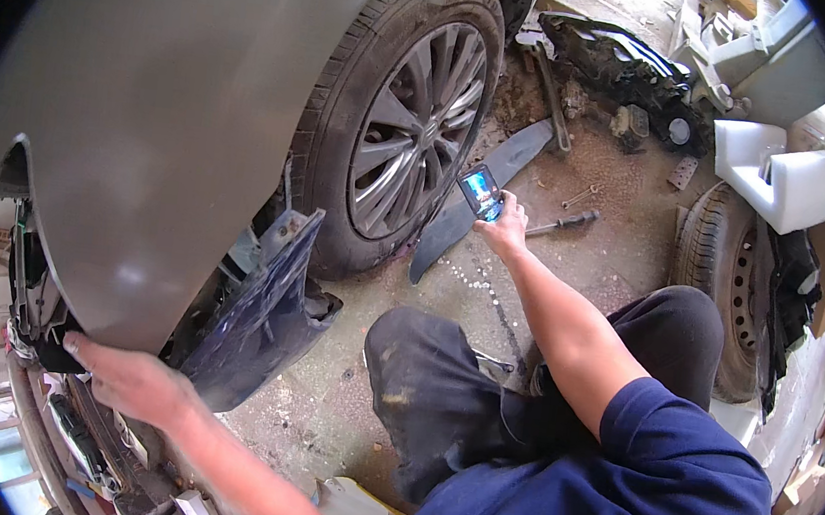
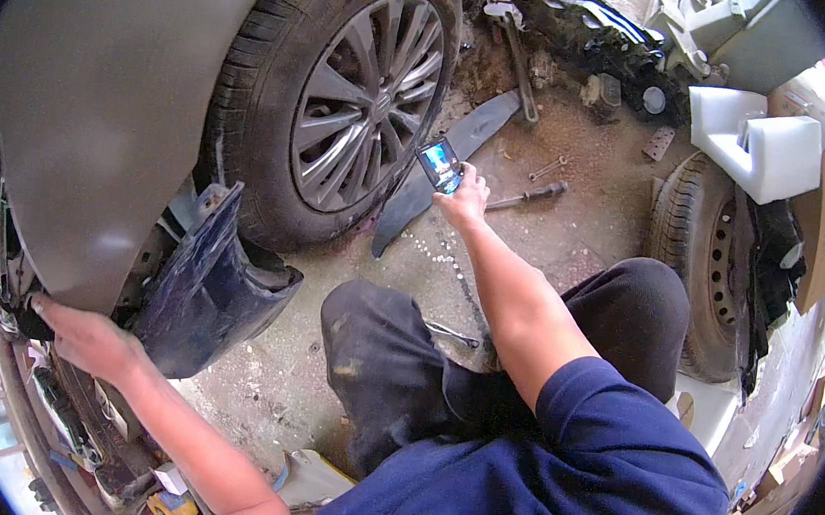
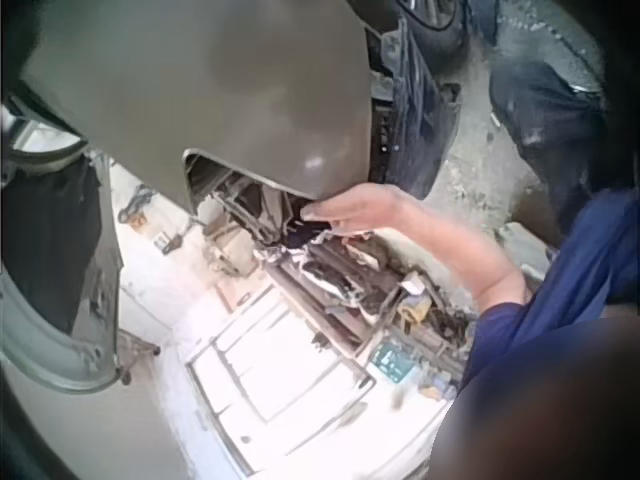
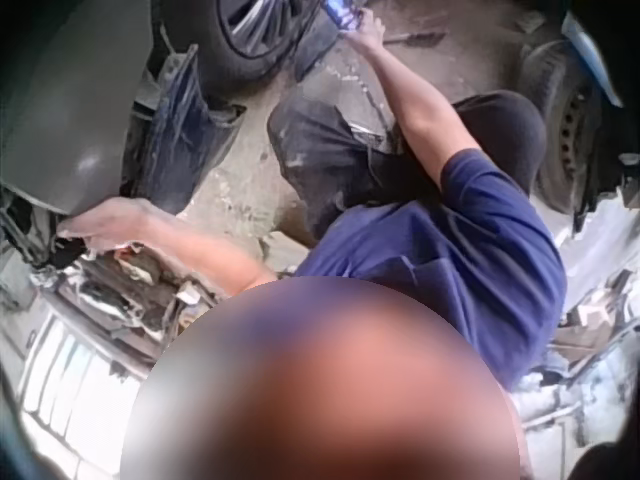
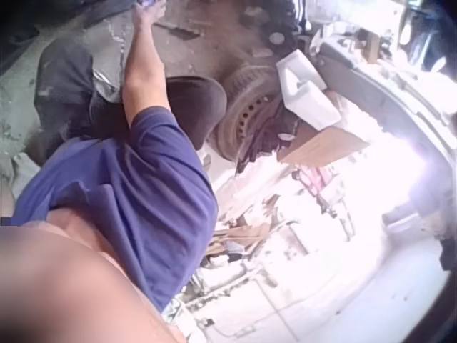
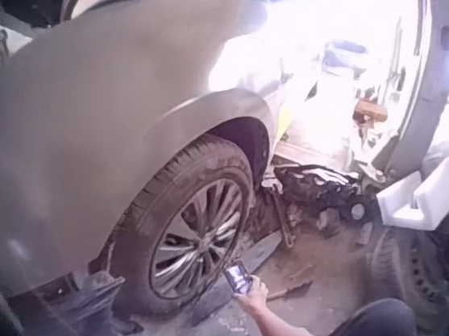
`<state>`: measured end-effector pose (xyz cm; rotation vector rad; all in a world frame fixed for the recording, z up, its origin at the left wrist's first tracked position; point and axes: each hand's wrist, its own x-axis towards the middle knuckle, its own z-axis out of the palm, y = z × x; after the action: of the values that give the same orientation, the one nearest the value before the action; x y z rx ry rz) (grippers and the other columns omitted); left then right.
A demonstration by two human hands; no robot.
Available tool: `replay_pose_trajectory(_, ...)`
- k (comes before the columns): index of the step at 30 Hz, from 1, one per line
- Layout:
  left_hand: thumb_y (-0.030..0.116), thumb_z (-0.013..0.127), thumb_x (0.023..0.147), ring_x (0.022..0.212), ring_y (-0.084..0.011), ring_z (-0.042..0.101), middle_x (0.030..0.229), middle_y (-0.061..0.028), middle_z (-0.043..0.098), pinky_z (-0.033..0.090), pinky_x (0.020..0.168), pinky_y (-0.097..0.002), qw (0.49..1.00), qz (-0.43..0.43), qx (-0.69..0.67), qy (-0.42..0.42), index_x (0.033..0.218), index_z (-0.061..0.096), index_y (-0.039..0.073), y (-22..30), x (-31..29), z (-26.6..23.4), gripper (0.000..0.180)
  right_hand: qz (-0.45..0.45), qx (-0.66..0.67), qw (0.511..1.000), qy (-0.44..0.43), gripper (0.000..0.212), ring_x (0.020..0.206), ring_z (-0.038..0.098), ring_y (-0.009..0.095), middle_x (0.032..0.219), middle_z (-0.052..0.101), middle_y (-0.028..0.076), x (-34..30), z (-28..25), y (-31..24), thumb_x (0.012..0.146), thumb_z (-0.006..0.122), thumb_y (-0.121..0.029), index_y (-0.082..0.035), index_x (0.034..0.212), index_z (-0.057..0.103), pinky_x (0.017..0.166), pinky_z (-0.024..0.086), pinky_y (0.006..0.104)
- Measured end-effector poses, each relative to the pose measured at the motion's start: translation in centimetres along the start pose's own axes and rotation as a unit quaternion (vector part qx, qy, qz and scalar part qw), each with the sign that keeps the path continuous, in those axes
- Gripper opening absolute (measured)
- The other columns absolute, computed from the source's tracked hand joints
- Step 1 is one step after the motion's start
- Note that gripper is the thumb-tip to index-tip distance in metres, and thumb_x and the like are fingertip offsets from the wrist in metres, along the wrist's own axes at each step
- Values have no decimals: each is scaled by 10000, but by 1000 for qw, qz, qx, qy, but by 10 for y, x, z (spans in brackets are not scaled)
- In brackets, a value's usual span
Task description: The person works on the front of a yellow car with the hood open. They remove a small black plastic part from the hood hinge area, then use a screwdriver to pry and adjust the front bumper and hood alignment. The person repeatedly pries along the bumper edge and repositions the bumper panel.
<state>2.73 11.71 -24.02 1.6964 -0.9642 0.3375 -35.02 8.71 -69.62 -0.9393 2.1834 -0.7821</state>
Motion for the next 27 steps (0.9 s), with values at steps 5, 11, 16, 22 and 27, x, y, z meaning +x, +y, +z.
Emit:
replay_pose_trajectory(5, 495, 385, 1189, 1319, -444, 661, 1521, -315, 626, 497, 1181, -475, 995, 30, 91, 36, 1492, 590, -133, -8, -3, 3, 727, 31, -49, 998, -28, 1020, 1420, 485, 467, 1487, 533, 239, 20, 30, 10, 708, 923, -281, -205, 1615, 464, 1230, 432, 552)
replay_pose_trajectory(11, 435, 420, 1201, 1436, -324, 565, 1589, -217, 548, 453, 1235, -438, 998, 48, -41, 23, 1558, 525, -85, -28, 11, 4, 640, 2, -83, 996, -30, 984, 1500, 419, 438, 1541, 503, 216, 28, 44, 16, 718, 912, -281, -215, 1604, 488, 1281, 351, 564)
replay_pose_trajectory(16, 422, 467, 1190, 1372, -316, 584, 1527, -223, 581, 460, 1226, -429, 997, 43, -55, 40, 1490, 561, -116, -29, 14, 3, 623, -31, -106, 993, -43, 1044, 1504, 419, 438, 1549, 508, 206, 28, 35, 17, 707, 962, -306, -197, 1621, 472, 1270, 365, 570)
replay_pose_trajectory(22, 437, 460, 1184, 1382, -337, 608, 1553, -235, 587, 464, 1236, -444, 998, 2, -31, 57, 1487, 575, -131, -7, 4, 5, 653, -31, -112, 993, -28, 1085, 1474, 461, 438, 1556, 527, 205, 21, 21, 25, 761, 980, -411, -172, 1669, 434, 1249, 410, 545)
replay_pose_trajectory(27, 476, 411, 1187, 1425, -370, 597, 1603, -229, 572, 448, 1256, -461, 999, -7, -15, 42, 1559, 567, -66, -1, -2, -6, 675, 55, -58, 997, -12, 946, 1477, 473, 442, 1549, 548, 227, 9, 16, 44, 852, 904, -369, -104, 1642, 456, 1263, 416, 538)
